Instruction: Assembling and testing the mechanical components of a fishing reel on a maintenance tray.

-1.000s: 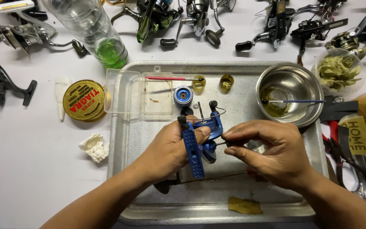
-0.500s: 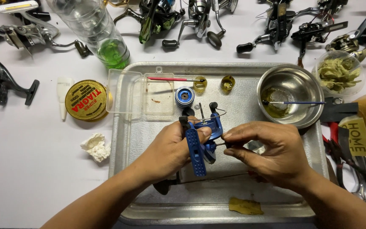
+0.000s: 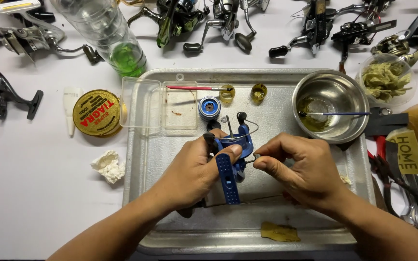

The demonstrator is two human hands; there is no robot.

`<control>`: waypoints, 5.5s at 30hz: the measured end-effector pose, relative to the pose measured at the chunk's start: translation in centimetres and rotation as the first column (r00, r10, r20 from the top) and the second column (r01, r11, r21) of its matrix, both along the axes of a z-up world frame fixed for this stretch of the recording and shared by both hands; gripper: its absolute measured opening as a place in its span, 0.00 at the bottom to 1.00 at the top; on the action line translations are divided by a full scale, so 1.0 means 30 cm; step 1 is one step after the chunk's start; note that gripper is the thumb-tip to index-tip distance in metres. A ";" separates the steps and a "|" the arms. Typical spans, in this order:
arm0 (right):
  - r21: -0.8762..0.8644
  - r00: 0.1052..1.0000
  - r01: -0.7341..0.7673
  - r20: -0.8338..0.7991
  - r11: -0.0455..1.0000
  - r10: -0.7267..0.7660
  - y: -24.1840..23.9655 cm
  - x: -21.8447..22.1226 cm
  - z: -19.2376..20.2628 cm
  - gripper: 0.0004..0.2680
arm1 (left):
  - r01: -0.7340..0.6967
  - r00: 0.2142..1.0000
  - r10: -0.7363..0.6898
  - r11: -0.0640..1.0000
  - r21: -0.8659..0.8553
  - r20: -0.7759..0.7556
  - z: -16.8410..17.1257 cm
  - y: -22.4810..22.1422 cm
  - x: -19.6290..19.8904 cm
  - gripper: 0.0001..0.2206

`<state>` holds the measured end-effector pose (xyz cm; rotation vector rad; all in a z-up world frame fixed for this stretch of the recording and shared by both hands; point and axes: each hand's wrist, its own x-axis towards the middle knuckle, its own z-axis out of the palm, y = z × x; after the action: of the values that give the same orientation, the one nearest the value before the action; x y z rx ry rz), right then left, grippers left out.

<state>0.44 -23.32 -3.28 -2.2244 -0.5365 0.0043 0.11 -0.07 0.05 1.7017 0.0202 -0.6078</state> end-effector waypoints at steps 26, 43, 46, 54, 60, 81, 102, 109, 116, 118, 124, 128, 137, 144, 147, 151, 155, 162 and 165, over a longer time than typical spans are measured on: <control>0.229 0.992 -0.057 -0.098 0.972 0.081 0.013 -0.006 0.048 0.06 | -0.036 0.999 0.040 0.988 0.149 -0.027 -0.087 -0.014 0.009 0.10; 0.027 0.964 -0.240 0.125 0.970 0.235 0.006 0.007 0.010 0.17 | -0.031 0.986 0.016 0.996 0.087 0.166 -0.100 -0.007 -0.022 0.08; 0.052 0.963 -0.264 0.070 0.963 0.260 0.008 0.004 0.027 0.18 | -0.029 0.989 0.016 0.995 0.090 0.146 -0.087 -0.008 -0.021 0.09; 0.097 0.961 -0.254 -0.089 0.962 0.262 0.008 0.011 0.017 0.17 | -0.011 0.996 0.005 0.997 0.075 0.085 -0.026 -0.017 -0.018 0.11; 0.147 0.969 -0.122 -0.196 0.982 0.150 0.011 0.001 0.031 0.08 | -0.028 0.992 0.020 0.998 0.064 0.126 -0.018 -0.008 -0.017 0.11; 0.183 0.966 -0.099 -0.218 0.978 0.139 -0.004 0.025 0.032 0.13 | -0.062 0.997 0.059 0.995 0.077 0.045 -0.023 -0.012 -0.013 0.11; 0.006 0.976 -0.191 -0.103 0.982 0.191 0.002 0.026 0.044 0.10 | -0.038 0.971 -0.002 0.986 0.161 0.240 -0.042 -0.001 -0.015 0.13; 0.007 0.980 -0.190 -0.057 0.982 0.190 -0.001 0.030 0.024 0.10 | -0.024 0.974 -0.017 0.983 0.180 0.225 -0.039 0.000 -0.017 0.13; 0.058 0.981 -0.153 -0.115 0.987 0.159 0.001 0.024 0.034 0.09 | -0.007 0.980 -0.032 0.981 0.195 0.195 -0.032 -0.005 -0.021 0.14; 0.078 0.975 -0.146 -0.156 0.986 0.157 0.001 0.025 0.039 0.07 | -0.018 0.978 -0.021 0.983 0.184 0.209 -0.036 -0.004 -0.022 0.13; 0.061 0.977 -0.195 -0.081 0.979 0.199 0.001 0.030 0.034 0.09 | -0.006 0.976 -0.036 0.981 0.192 0.213 -0.027 -0.004 -0.023 0.14; 0.145 0.956 -0.070 -0.272 0.987 0.108 0.006 0.019 0.040 0.09 | -0.022 0.971 -0.021 0.984 0.177 0.240 -0.033 -0.002 -0.020 0.13; 0.271 0.987 -0.053 -0.130 0.961 0.091 0.024 -0.006 0.024 0.05 | -0.003 0.971 -0.048 0.976 0.216 0.233 -0.021 -0.006 -0.023 0.14; 0.241 0.981 -0.186 -0.009 0.952 0.194 0.019 0.009 0.048 0.08 | -0.015 0.976 -0.036 0.973 0.230 0.217 -0.020 -0.004 -0.017 0.14; 0.260 0.984 -0.138 -0.078 0.956 0.163 0.017 0.002 0.028 0.05 | -0.016 0.971 -0.033 0.979 0.201 0.236 -0.049 -0.003 -0.021 0.14; 0.176 0.990 -0.106 -0.068 0.979 0.119 0.020 0.001 0.032 0.05 | -0.007 0.978 -0.041 0.974 0.225 0.205 -0.029 -0.004 -0.020 0.14; 0.271 0.983 -0.133 -0.088 0.953 0.162 0.018 0.000 0.032 0.12 | -0.028 0.972 -0.022 0.977 0.211 0.232 -0.028 -0.003 -0.017 0.14; 0.220 0.987 -0.139 -0.052 0.966 0.154 0.014 0.008 0.016 0.11 | -0.021 0.979 -0.028 0.971 0.239 0.200 -0.010 -0.004 -0.012 0.15; 0.231 0.984 -0.152 -0.052 0.961 0.168 0.022 0.004 0.026 0.10 | -0.033 0.975 -0.023 0.969 0.246 0.221 -0.032 -0.001 -0.011 0.15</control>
<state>0.54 -22.68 -2.51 -1.9467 -0.6436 0.1011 -0.22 -0.11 -0.90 2.0055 -0.0611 -0.4198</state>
